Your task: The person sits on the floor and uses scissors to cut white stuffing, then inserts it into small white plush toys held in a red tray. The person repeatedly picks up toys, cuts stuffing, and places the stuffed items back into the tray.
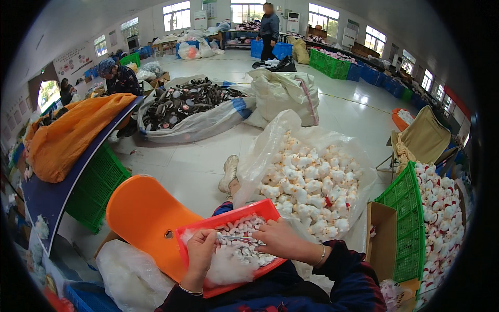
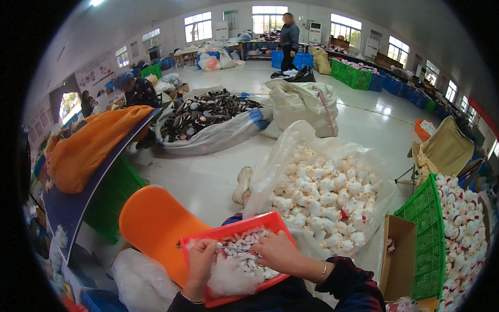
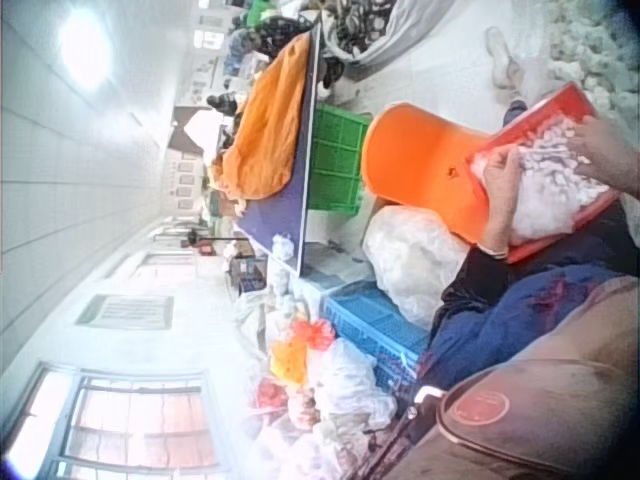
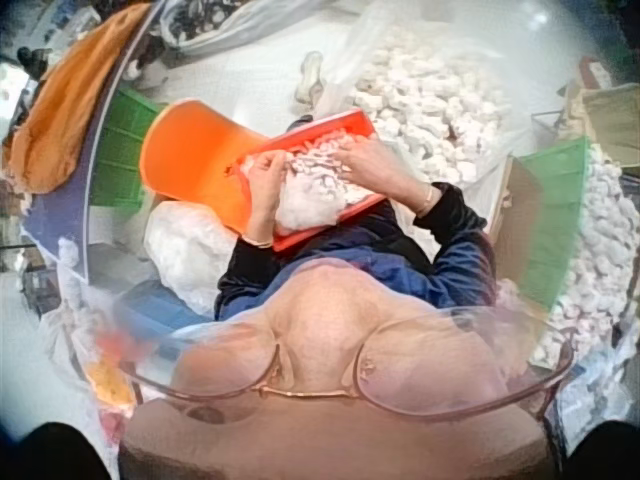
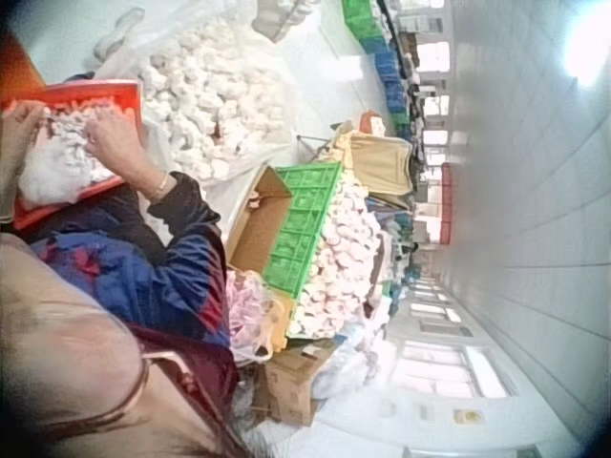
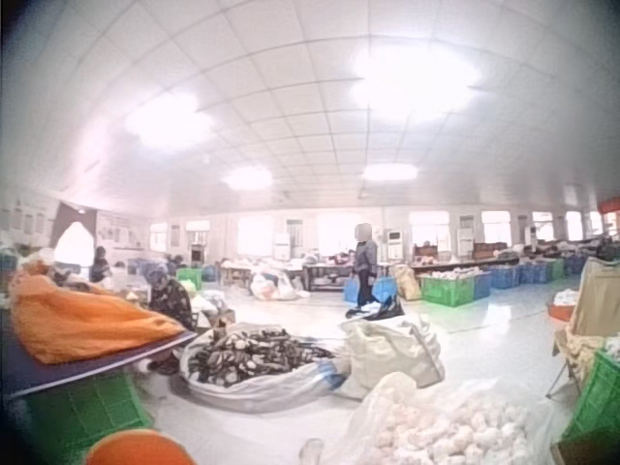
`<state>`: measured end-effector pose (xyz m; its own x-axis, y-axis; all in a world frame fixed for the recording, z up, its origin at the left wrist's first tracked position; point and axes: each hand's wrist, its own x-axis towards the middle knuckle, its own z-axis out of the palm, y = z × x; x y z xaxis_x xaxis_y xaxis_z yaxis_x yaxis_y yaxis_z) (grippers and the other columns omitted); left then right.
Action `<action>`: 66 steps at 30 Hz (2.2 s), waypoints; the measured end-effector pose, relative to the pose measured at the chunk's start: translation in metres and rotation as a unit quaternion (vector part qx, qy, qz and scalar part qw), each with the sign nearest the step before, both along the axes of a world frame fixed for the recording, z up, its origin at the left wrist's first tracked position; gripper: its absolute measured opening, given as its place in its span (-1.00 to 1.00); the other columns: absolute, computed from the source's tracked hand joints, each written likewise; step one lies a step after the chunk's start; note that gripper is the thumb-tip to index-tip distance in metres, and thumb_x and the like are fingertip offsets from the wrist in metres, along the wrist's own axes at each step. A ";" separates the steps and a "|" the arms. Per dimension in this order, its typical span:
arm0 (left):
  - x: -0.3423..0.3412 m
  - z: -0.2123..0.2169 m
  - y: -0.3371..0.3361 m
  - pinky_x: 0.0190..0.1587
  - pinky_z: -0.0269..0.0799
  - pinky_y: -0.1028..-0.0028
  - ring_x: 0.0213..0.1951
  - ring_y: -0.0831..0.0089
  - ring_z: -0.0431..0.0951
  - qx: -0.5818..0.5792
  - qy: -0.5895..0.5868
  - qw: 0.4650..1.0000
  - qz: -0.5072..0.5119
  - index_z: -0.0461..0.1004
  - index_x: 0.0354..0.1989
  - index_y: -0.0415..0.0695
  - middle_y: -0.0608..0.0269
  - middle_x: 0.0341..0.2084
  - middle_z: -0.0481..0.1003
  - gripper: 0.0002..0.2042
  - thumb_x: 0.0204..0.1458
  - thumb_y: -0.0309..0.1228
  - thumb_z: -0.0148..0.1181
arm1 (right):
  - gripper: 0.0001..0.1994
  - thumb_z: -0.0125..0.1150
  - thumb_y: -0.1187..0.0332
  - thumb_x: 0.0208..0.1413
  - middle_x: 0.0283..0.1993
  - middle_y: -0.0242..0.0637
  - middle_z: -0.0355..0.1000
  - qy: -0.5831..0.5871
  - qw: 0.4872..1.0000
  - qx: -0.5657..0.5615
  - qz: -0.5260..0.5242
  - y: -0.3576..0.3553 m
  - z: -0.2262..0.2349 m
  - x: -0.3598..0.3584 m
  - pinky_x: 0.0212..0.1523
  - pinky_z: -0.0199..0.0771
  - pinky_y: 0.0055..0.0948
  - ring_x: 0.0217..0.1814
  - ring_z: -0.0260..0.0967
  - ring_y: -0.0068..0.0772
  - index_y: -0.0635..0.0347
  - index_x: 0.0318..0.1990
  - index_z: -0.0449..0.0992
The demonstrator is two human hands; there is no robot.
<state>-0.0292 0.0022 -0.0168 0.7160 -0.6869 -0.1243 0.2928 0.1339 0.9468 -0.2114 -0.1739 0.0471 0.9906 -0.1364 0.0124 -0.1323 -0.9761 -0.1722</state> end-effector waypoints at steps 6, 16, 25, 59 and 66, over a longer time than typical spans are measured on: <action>0.007 -0.015 0.003 -0.27 0.40 0.65 -0.38 0.69 0.47 -0.007 -0.157 0.984 -0.082 0.62 -0.22 -0.24 0.42 -0.42 0.56 -0.89 0.24 -0.45 0.28 | -0.67 0.39 0.04 0.08 -0.27 -0.29 0.56 0.085 0.993 0.068 0.039 -0.004 0.016 0.007 -0.08 0.39 -0.12 -0.09 0.53 -0.16 0.02 -0.11 0.63; 0.013 -0.006 0.010 -0.49 0.25 0.68 -0.56 0.73 0.37 0.044 -0.038 0.997 -0.045 0.58 -0.27 -0.19 0.40 -0.49 0.53 -0.88 0.27 -0.41 0.23 | -0.46 0.46 -0.06 -0.04 -0.10 -0.21 0.50 -0.060 0.996 0.069 0.016 -0.005 0.003 -0.006 0.00 0.38 -0.12 0.05 0.39 -0.07 0.11 0.00 0.60; -0.002 0.004 0.004 -0.46 0.25 0.69 -0.53 0.73 0.38 0.035 0.005 0.999 -0.027 0.58 -0.23 -0.22 0.36 -0.48 0.55 -0.88 0.28 -0.41 0.23 | -0.58 0.42 0.01 0.01 -0.15 -0.32 0.53 -0.002 0.999 0.041 0.002 -0.002 -0.008 -0.006 -0.07 0.34 -0.11 0.01 0.45 -0.15 -0.03 -0.02 0.62; 0.005 0.012 0.017 -0.39 0.34 0.64 -0.42 0.75 0.41 0.045 -0.119 0.983 -0.135 0.64 0.05 -0.17 0.46 -0.35 0.57 -0.74 0.29 -0.32 0.24 | -0.59 0.57 0.14 -0.04 -0.44 -0.22 0.55 0.029 0.946 0.321 -0.041 0.004 -0.007 -0.007 -0.35 0.48 -0.40 -0.43 0.50 -0.34 0.25 -0.14 0.68; 0.007 0.003 0.022 -0.41 0.34 0.67 -0.46 0.74 0.43 0.083 -0.114 0.979 -0.147 0.63 0.03 -0.21 0.41 -0.43 0.58 -0.74 0.30 -0.35 0.19 | -0.62 0.53 0.07 -0.05 -0.51 -0.23 0.50 0.066 0.955 0.286 -0.033 0.002 -0.008 -0.007 -0.41 0.42 -0.28 -0.47 0.48 -0.18 0.14 -0.18 0.69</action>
<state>-0.0220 0.0241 -0.0142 0.5124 -0.8515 -0.1112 0.0744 -0.0850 0.9936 -0.2179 -0.1719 0.0393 0.9673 -0.1456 -0.2076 -0.2478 -0.7163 -0.6523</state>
